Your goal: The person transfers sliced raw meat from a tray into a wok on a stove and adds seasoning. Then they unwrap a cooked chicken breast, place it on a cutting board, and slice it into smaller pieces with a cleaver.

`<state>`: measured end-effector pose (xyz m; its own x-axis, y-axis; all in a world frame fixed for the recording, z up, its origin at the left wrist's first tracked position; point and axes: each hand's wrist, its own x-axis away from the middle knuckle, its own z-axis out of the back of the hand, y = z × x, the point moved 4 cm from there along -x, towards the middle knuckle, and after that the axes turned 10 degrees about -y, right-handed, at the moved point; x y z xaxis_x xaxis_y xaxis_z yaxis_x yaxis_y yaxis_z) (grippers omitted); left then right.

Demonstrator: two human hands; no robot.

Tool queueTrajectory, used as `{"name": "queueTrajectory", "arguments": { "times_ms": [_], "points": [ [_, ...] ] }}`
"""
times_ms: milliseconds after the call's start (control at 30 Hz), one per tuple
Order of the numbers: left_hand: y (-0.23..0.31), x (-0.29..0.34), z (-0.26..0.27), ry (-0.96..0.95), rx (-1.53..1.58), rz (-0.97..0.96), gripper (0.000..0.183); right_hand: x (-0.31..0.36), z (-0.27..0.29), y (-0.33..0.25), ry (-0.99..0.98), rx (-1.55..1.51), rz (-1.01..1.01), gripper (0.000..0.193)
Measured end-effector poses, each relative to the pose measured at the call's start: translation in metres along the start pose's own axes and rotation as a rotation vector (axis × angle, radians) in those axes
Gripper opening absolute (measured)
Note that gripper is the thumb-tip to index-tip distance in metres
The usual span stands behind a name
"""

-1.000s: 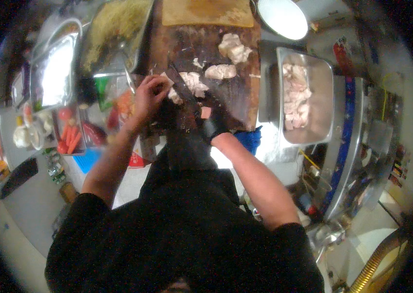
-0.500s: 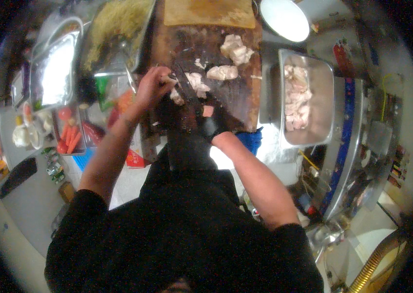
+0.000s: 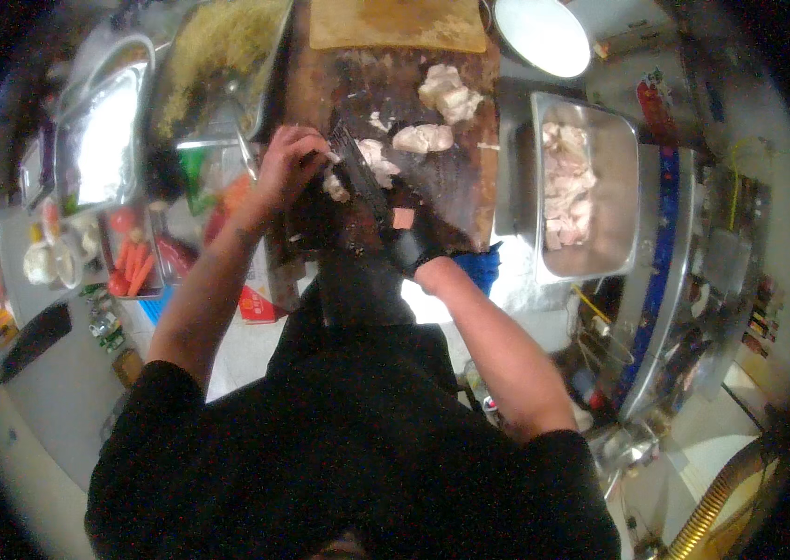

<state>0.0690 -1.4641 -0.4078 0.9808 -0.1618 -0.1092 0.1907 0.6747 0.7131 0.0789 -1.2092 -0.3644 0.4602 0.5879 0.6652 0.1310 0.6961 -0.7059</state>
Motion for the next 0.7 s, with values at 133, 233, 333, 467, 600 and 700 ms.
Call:
{"name": "queueTrajectory", "arguments": {
  "times_ms": [133,233,333,467,600,700],
  "points": [
    [0.006,0.0,0.006,-0.018,0.004,0.036,0.013,0.006,0.002,-0.007,0.036,-0.108,0.12,0.028],
    [0.007,0.001,0.006,-0.019,0.058,0.027,0.013,0.008,0.002,-0.013,0.02,-0.028,0.126,0.027],
    [0.007,0.001,0.006,-0.013,0.038,-0.006,0.013,0.011,0.004,-0.018,0.01,-0.06,0.078,0.025],
    [0.009,-0.001,0.006,-0.006,0.021,-0.029,0.014,0.017,0.007,-0.027,0.039,-0.217,0.118,0.022],
    [0.012,-0.004,0.008,-0.035,0.041,-0.038,0.015,0.013,0.006,-0.023,0.002,-0.07,0.051,0.023],
    [0.014,-0.005,0.009,-0.076,0.034,-0.048,0.015,0.005,0.005,-0.015,0.036,-0.015,0.118,0.023]
  ]
}}
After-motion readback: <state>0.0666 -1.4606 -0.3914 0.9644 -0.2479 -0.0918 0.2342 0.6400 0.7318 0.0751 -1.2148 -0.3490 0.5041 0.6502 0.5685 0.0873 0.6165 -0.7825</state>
